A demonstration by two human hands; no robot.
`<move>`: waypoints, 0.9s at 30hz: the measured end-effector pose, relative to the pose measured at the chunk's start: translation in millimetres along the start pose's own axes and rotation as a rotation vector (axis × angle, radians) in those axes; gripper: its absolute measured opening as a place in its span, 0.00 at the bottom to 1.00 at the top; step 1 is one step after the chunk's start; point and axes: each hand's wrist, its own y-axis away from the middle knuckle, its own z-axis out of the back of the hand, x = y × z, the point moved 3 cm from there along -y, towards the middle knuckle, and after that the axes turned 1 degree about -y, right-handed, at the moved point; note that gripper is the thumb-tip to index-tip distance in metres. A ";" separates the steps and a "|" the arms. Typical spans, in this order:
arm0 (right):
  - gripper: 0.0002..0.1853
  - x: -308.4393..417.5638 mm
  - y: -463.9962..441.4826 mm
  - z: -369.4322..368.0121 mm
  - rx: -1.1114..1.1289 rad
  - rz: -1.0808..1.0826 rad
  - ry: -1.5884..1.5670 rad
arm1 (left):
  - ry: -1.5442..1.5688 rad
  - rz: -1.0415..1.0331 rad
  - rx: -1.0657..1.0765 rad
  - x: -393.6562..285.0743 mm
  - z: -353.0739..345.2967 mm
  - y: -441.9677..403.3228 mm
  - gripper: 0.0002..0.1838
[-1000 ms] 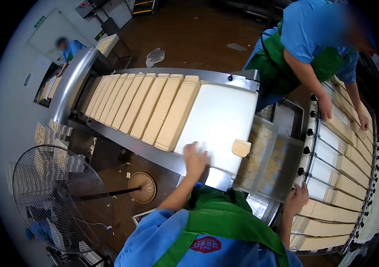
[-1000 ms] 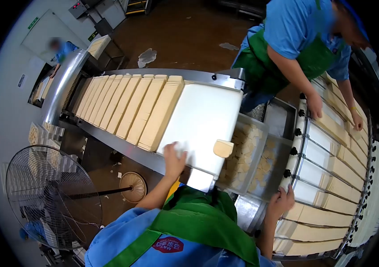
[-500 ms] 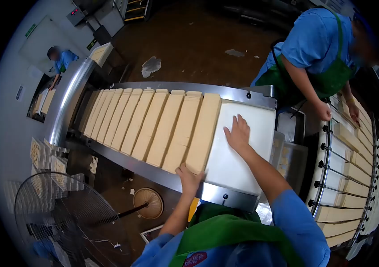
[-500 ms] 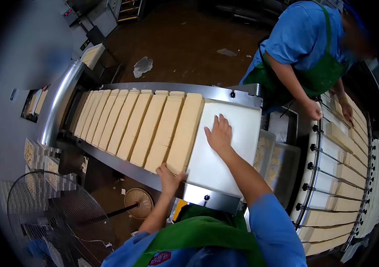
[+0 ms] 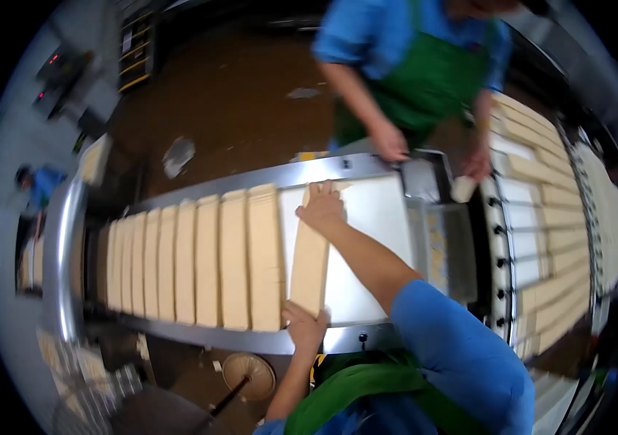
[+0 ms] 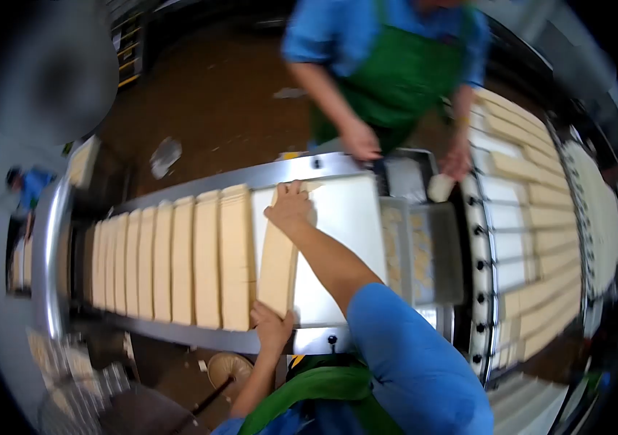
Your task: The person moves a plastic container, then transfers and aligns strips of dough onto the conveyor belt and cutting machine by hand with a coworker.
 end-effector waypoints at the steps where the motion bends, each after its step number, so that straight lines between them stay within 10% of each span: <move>1: 0.42 -19.4 3.2 6.4 0.023 -0.094 -0.024 | 0.034 -0.048 0.017 2.5 -2.5 1.3 0.50; 6: 0.48 -136.0 31.2 37.5 -0.057 -0.442 -0.242 | 0.145 -0.320 0.072 -47.1 -11.2 3.2 0.45; 16: 0.47 -371.6 188.2 92.9 -0.898 -0.586 -0.586 | 0.283 -0.531 0.080 -197.4 -44.6 35.1 0.39; 27: 0.31 -631.2 279.2 138.8 -0.449 -0.974 -0.248 | 0.355 -1.039 0.560 -384.5 -73.5 109.4 0.46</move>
